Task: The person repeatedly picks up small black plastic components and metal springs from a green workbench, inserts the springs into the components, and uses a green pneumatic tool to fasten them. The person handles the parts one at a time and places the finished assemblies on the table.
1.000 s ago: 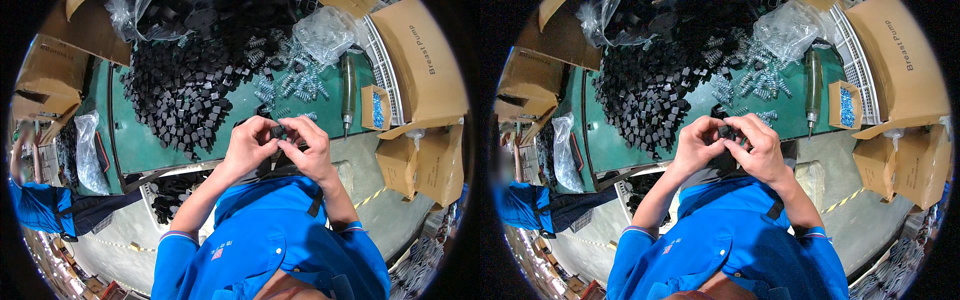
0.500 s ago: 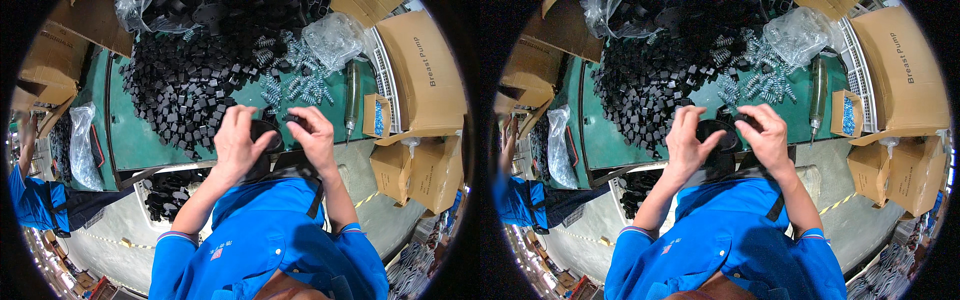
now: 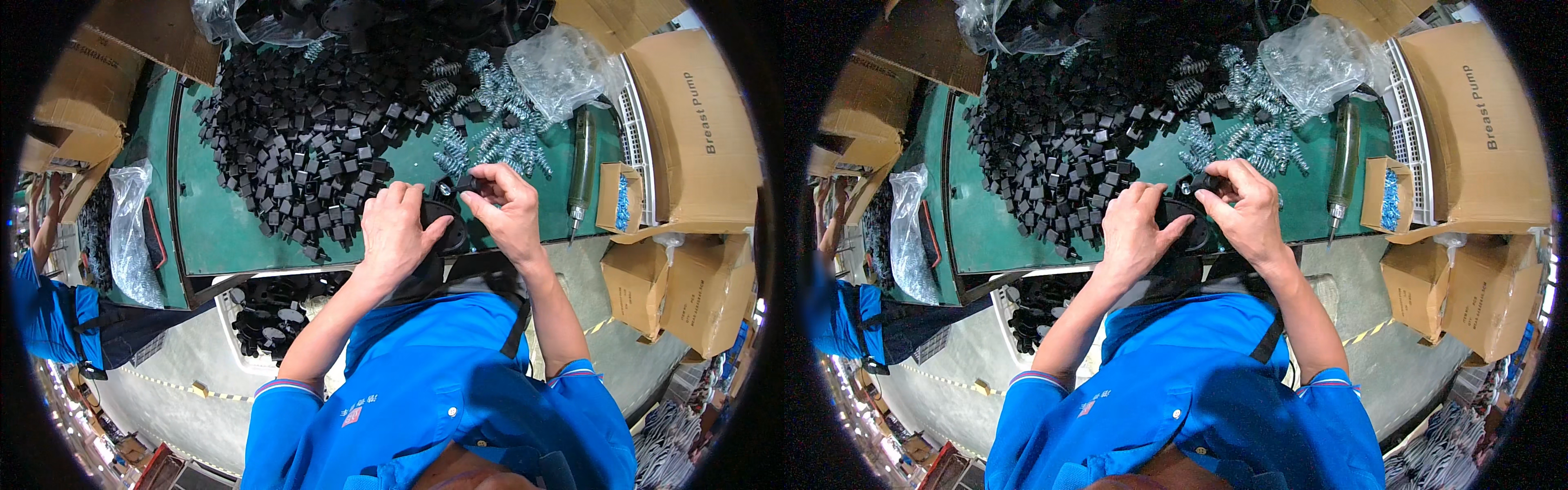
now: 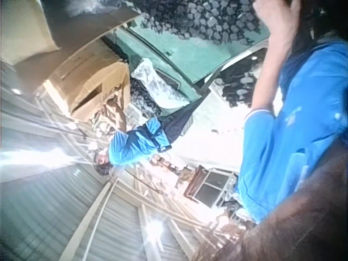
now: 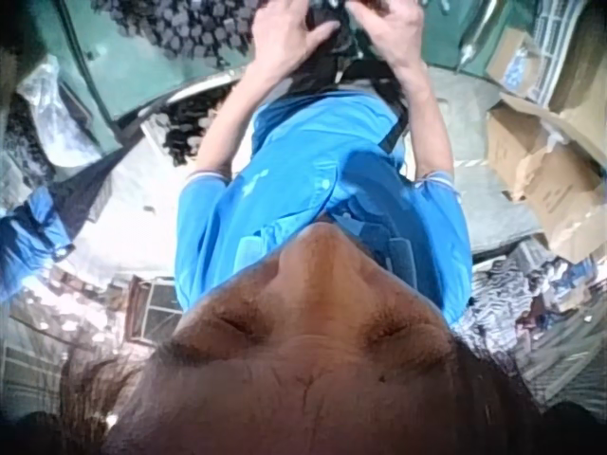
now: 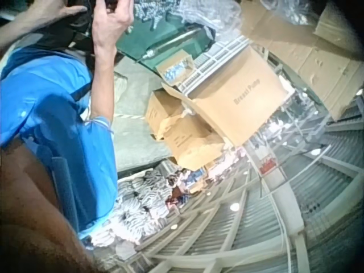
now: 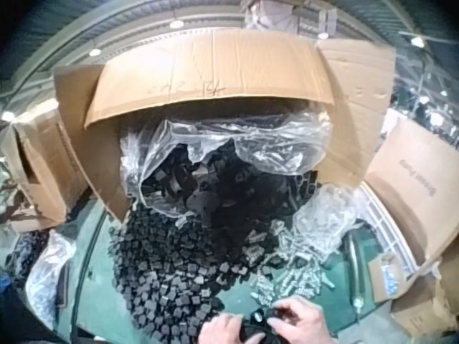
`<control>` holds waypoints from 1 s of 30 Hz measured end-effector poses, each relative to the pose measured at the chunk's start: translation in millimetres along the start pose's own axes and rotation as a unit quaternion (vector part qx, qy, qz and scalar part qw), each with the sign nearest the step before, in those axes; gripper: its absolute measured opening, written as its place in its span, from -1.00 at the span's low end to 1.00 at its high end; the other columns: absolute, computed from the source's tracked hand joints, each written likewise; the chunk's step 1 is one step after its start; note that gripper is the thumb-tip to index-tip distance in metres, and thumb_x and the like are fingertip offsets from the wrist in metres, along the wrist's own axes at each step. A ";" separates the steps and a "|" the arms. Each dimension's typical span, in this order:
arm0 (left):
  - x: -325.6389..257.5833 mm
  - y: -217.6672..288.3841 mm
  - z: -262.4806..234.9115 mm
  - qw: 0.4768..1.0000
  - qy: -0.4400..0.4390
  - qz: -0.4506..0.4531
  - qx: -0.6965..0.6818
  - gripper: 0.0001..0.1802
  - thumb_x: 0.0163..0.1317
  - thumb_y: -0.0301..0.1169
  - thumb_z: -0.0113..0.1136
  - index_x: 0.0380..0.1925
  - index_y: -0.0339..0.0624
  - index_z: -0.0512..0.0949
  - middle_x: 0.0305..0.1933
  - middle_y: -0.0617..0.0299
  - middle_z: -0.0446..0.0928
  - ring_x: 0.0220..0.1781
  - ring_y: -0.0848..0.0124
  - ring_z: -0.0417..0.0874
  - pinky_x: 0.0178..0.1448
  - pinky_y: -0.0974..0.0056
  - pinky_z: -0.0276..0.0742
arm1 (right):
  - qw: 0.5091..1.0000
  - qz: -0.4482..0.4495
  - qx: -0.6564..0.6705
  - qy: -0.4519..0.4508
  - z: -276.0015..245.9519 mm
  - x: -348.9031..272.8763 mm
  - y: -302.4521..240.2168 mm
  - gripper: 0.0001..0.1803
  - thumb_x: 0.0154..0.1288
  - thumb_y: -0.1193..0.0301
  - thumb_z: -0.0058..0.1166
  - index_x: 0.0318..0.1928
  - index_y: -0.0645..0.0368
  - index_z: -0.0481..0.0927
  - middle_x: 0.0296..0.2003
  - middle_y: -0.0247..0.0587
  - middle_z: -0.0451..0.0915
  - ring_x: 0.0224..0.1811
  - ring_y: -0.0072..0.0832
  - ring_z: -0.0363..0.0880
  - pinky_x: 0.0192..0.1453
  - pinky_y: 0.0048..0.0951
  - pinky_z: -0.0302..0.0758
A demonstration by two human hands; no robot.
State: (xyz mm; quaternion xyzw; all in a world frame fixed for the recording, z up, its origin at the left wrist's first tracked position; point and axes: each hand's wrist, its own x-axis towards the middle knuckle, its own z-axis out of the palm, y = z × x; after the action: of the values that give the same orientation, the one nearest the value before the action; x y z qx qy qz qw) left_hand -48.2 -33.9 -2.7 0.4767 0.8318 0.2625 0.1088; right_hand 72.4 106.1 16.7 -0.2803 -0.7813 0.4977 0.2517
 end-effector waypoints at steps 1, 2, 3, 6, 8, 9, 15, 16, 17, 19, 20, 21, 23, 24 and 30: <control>-0.3 -0.7 3.2 1.000 0.003 0.003 -0.001 -0.39 0.01 -0.09 0.47 -0.03 -0.30 0.59 -0.14 0.07 0.56 -0.11 0.10 0.59 -0.05 0.07 0.49 | 1.000 -0.001 -0.006 -0.004 0.5 0.5 -0.2 -0.73 0.07 0.59 0.33 -0.18 0.32 0.61 -0.34 -0.26 0.58 -0.42 -0.62 0.53 -0.36 -0.57 0.49; -0.3 -0.3 4.9 1.000 0.007 0.005 -0.004 -0.39 0.01 -0.10 0.47 -0.04 -0.30 0.59 -0.14 0.07 0.56 -0.11 0.10 0.59 -0.05 0.07 0.49 | 1.000 -0.003 -0.012 -0.008 0.9 1.1 -0.1 -0.73 0.07 0.58 0.33 -0.18 0.32 0.61 -0.34 -0.26 0.57 -0.43 -0.62 0.52 -0.37 -0.57 0.48; -0.1 0.2 6.2 1.000 0.012 0.006 -0.006 -0.39 0.01 -0.10 0.47 -0.04 -0.30 0.59 -0.15 0.07 0.56 -0.10 0.10 0.59 -0.05 0.08 0.49 | 1.000 -0.005 -0.017 -0.011 1.3 1.3 0.3 -0.73 0.07 0.58 0.33 -0.18 0.32 0.61 -0.35 -0.26 0.57 -0.44 -0.62 0.52 -0.38 -0.57 0.48; 0.4 1.4 6.8 1.000 0.007 0.006 -0.005 -0.40 0.00 -0.11 0.47 -0.04 -0.30 0.59 -0.15 0.08 0.56 -0.10 0.10 0.59 -0.04 0.08 0.50 | 0.999 0.007 -0.031 -0.013 2.4 1.2 2.5 -0.72 0.06 0.57 0.33 -0.18 0.33 0.61 -0.36 -0.27 0.57 -0.47 -0.63 0.50 -0.40 -0.56 0.47; 1.3 2.3 6.7 1.000 0.003 0.004 -0.005 -0.41 0.00 -0.12 0.47 -0.04 -0.30 0.59 -0.16 0.08 0.56 -0.11 0.10 0.59 -0.05 0.08 0.50 | 0.999 0.017 -0.041 -0.019 2.0 0.8 1.6 -0.73 0.06 0.57 0.32 -0.19 0.33 0.62 -0.36 -0.27 0.57 -0.49 -0.64 0.49 -0.41 -0.56 0.46; 1.8 2.9 6.3 1.000 0.003 0.004 -0.005 -0.41 0.00 -0.13 0.47 -0.04 -0.30 0.59 -0.17 0.08 0.56 -0.11 0.11 0.59 -0.05 0.08 0.50 | 0.998 0.023 -0.046 -0.022 2.0 0.5 1.4 -0.73 0.06 0.56 0.32 -0.19 0.33 0.62 -0.36 -0.27 0.57 -0.50 -0.64 0.48 -0.42 -0.56 0.45; 5.2 4.0 3.9 0.998 -0.033 -0.020 -0.050 -0.40 0.01 -0.18 0.48 -0.01 -0.35 0.58 -0.18 0.03 0.57 -0.11 0.05 0.63 -0.02 0.08 0.55 | 0.988 -0.061 -0.141 0.026 14.1 -1.3 15.2 -0.70 0.05 0.56 0.31 -0.16 0.25 0.59 -0.28 -0.14 0.61 -0.39 -0.26 0.63 -0.31 -0.33 0.55; 6.8 4.5 2.5 0.996 -0.047 -0.029 -0.067 -0.39 0.01 -0.20 0.47 0.01 -0.36 0.58 -0.18 0.02 0.58 -0.10 0.04 0.64 -0.01 0.09 0.56 | 0.985 -0.082 -0.145 0.040 17.5 -2.1 18.8 -0.70 0.05 0.56 0.31 -0.15 0.24 0.59 -0.27 -0.13 0.61 -0.35 -0.21 0.63 -0.28 -0.30 0.56; 9.1 5.0 0.6 0.992 -0.071 -0.047 -0.090 -0.38 0.02 -0.22 0.47 0.04 -0.37 0.57 -0.16 0.00 0.59 -0.08 0.07 0.65 0.01 0.11 0.56 | 0.982 -0.102 -0.150 0.054 21.2 -2.9 22.3 -0.69 0.05 0.56 0.31 -0.14 0.23 0.58 -0.26 -0.12 0.61 -0.31 -0.16 0.64 -0.25 -0.28 0.56; 16.0 3.5 -4.7 0.980 -0.117 -0.085 -0.134 -0.35 0.03 -0.26 0.46 0.10 -0.40 0.54 -0.11 -0.03 0.61 -0.05 0.13 0.68 0.04 0.16 0.57 | 0.986 -0.084 -0.130 0.062 24.4 -4.9 23.9 -0.70 0.06 0.55 0.32 -0.15 0.22 0.59 -0.26 -0.12 0.62 -0.25 -0.15 0.65 -0.21 -0.29 0.57; 19.3 -6.2 -1.9 0.964 -0.138 -0.099 -0.204 -0.31 0.05 -0.31 0.45 0.18 -0.45 0.49 -0.05 -0.02 0.64 -0.03 0.24 0.69 0.06 0.22 0.57 | 0.990 -0.061 -0.111 0.065 24.6 -5.6 24.0 -0.71 0.07 0.55 0.32 -0.16 0.22 0.59 -0.26 -0.12 0.62 -0.25 -0.15 0.66 -0.21 -0.29 0.57; 23.0 -10.9 -3.4 0.902 -0.159 -0.173 -0.363 -0.32 0.08 -0.33 0.44 0.18 -0.48 0.48 -0.02 0.00 0.65 -0.03 0.28 0.70 0.06 0.25 0.56 | 0.993 -0.039 -0.091 0.070 25.4 -6.5 23.8 -0.72 0.07 0.55 0.32 -0.16 0.23 0.60 -0.26 -0.12 0.62 -0.24 -0.16 0.66 -0.20 -0.29 0.57; 32.8 -22.8 -10.9 0.714 -0.219 -0.326 -0.580 -0.37 0.18 -0.40 0.34 0.21 -0.53 0.42 0.02 0.09 0.66 -0.04 0.34 0.71 0.08 0.31 0.57 | 0.994 -0.023 -0.052 0.093 26.0 -8.0 22.6 -0.73 0.08 0.55 0.33 -0.17 0.24 0.61 -0.27 -0.11 0.63 -0.25 -0.19 0.67 -0.20 -0.31 0.57; 31.8 -27.2 -18.1 0.628 -0.240 -0.302 -0.676 -0.43 0.25 -0.42 0.25 0.22 -0.51 0.41 0.01 0.11 0.66 -0.04 0.40 0.70 0.09 0.34 0.58 | 0.995 -0.023 -0.025 0.094 25.3 -7.9 21.8 -0.72 0.09 0.57 0.33 -0.15 0.26 0.61 -0.27 -0.13 0.63 -0.27 -0.27 0.66 -0.19 -0.37 0.57; -1.1 -12.1 -0.6 0.541 -0.256 -0.279 -0.751 -0.57 0.38 -0.29 0.23 0.17 -0.26 0.50 0.04 0.25 0.62 0.07 0.48 0.61 0.20 0.31 0.51 | 0.993 -0.028 0.085 0.074 12.1 -20.5 1.9 -0.70 0.07 0.66 0.31 -0.13 0.31 0.64 -0.25 -0.21 0.62 -0.27 -0.51 0.62 -0.17 -0.53 0.55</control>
State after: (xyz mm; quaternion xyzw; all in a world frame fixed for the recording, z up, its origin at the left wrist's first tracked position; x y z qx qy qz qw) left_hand -56.7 -40.0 -8.9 0.0119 0.3583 0.6140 0.7032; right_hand 79.3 85.0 8.0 -0.2722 -0.7230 0.5326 0.3457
